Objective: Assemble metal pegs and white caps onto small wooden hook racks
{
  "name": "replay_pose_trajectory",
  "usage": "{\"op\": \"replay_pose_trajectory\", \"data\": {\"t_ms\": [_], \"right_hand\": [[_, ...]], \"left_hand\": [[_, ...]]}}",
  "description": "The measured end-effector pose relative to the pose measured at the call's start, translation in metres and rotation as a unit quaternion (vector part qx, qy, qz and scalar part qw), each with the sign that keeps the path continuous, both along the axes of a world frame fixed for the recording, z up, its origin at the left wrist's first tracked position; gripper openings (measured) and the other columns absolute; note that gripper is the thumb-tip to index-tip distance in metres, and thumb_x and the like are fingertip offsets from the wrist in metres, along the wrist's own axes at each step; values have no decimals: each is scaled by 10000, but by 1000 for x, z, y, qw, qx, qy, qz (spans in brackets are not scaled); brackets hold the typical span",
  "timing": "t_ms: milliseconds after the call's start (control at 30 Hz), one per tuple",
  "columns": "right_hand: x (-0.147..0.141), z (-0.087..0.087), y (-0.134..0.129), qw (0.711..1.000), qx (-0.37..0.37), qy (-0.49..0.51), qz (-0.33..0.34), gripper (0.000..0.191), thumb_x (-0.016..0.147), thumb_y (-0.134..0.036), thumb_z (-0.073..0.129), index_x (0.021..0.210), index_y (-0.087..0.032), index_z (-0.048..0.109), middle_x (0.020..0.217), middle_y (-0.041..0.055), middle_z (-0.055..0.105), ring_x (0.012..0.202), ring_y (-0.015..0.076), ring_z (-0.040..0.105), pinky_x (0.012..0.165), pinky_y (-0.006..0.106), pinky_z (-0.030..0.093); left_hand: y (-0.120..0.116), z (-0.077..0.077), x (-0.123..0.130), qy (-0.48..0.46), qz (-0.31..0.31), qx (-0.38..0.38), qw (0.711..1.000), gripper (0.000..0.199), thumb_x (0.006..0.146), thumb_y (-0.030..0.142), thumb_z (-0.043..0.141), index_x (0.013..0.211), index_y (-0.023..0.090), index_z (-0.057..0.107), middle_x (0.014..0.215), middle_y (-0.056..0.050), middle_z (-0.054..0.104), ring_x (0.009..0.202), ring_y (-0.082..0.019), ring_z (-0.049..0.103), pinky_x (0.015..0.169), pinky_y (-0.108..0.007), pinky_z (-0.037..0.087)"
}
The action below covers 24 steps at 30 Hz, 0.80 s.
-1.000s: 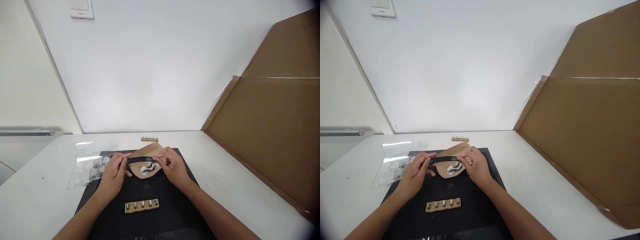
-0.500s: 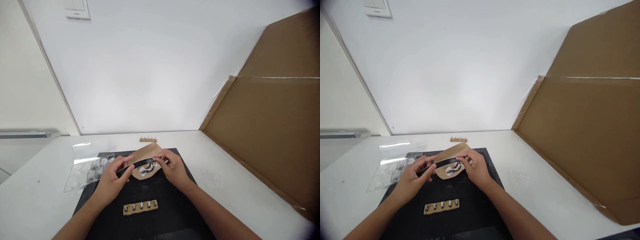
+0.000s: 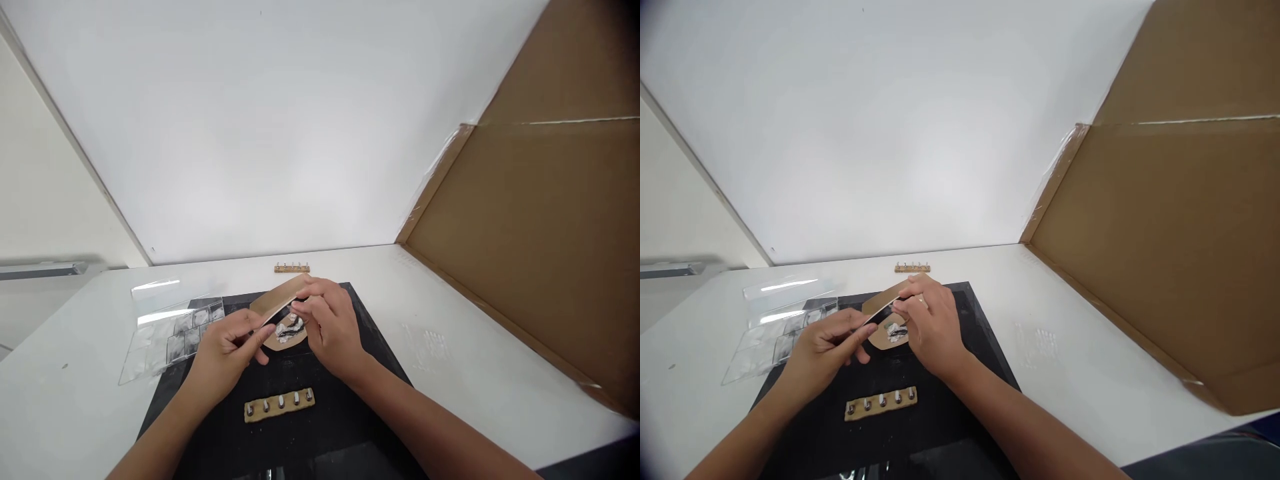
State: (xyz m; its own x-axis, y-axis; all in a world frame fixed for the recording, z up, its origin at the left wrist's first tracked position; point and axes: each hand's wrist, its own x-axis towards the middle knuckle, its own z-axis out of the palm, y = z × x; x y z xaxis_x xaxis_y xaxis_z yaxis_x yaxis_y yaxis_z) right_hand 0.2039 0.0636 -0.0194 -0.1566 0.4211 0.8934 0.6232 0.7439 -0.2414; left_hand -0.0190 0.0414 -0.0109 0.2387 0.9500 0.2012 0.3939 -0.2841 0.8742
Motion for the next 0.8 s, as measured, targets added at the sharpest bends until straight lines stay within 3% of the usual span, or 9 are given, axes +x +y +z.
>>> {"op": "replay_pose_trajectory", "data": {"t_ms": [167, 300, 467, 567, 600, 667, 733, 800], "right_hand": [[3, -2, -5, 997, 5, -23, -67, 138, 1016, -122, 643, 970, -248, 674, 856, 20, 763, 884, 202, 739, 759, 380, 419], [1, -4, -4, 997, -52, -15, -52, 137, 1052, -178, 608, 937, -225, 664, 806, 19, 733, 782, 184, 692, 726, 374, 402], [-1, -7, -2, 997, -68, -33, -27, 124, 1053, -191, 608, 956, -230, 673, 828, 29, 745, 807, 207, 687, 732, 376, 443], [-3, -8, -3, 996, -75, -36, -18, 92, 1040, -182, 625, 990, -233, 683, 856, 33, 759, 824, 212, 694, 738, 367, 469], [-4, -8, -3, 996, -81, -33, -17, 89, 1041, -187, 622, 998, -234, 684, 853, 35, 754, 827, 214, 696, 739, 366, 477], [-5, -8, -4, 995, -92, -27, -13, 89, 1046, -195, 611, 1010, -237, 681, 852, 38, 745, 838, 217, 699, 749, 364, 491], [-6, -7, -4, 995, -96, -22, -8, 90, 1048, -187, 604, 1019, -238, 672, 864, 36, 739, 848, 212, 694, 758, 361, 497], [-7, -7, -5, 995, -95, -16, -4, 96, 1044, -169, 601, 994, -232, 652, 857, 34, 721, 834, 203, 674, 750, 354, 493]], "left_hand": [[-5, 0, 5, -37, 56, -12, 998, 331, 966, 536, 673, 1006, 251, 836, 786, -21, 746, 510, -129, 621, 449, -259, 521], [-9, -5, 8, -52, 58, -7, 997, 361, 973, 513, 679, 1147, 233, 826, 656, -16, 695, 673, -183, 720, 625, -298, 655], [-10, -8, 9, -104, 9, -79, 991, 406, 973, 542, 661, 1225, 256, 800, 1158, -89, 718, 695, -189, 789, 474, -269, 634], [-9, -6, 4, -99, -3, -102, 990, 400, 968, 547, 667, 1221, 268, 803, 1336, -101, 700, 759, -210, 817, 530, -273, 654], [-8, -5, 2, -90, -4, -105, 990, 413, 969, 551, 666, 1243, 270, 794, 1290, -99, 734, 743, -207, 813, 527, -268, 643], [-7, -1, 0, -56, -11, -102, 993, 457, 985, 555, 643, 1324, 270, 756, 1015, -74, 812, 646, -183, 772, 481, -245, 581], [-6, 2, -1, -18, -19, -84, 996, 490, 1013, 548, 606, 1395, 262, 714, 681, -12, 763, 546, -161, 692, 492, -243, 531], [-5, 2, 2, -3, -22, -63, 998, 479, 1031, 536, 587, 1400, 258, 713, 518, 36, 673, 524, -156, 646, 622, -281, 564]]}}
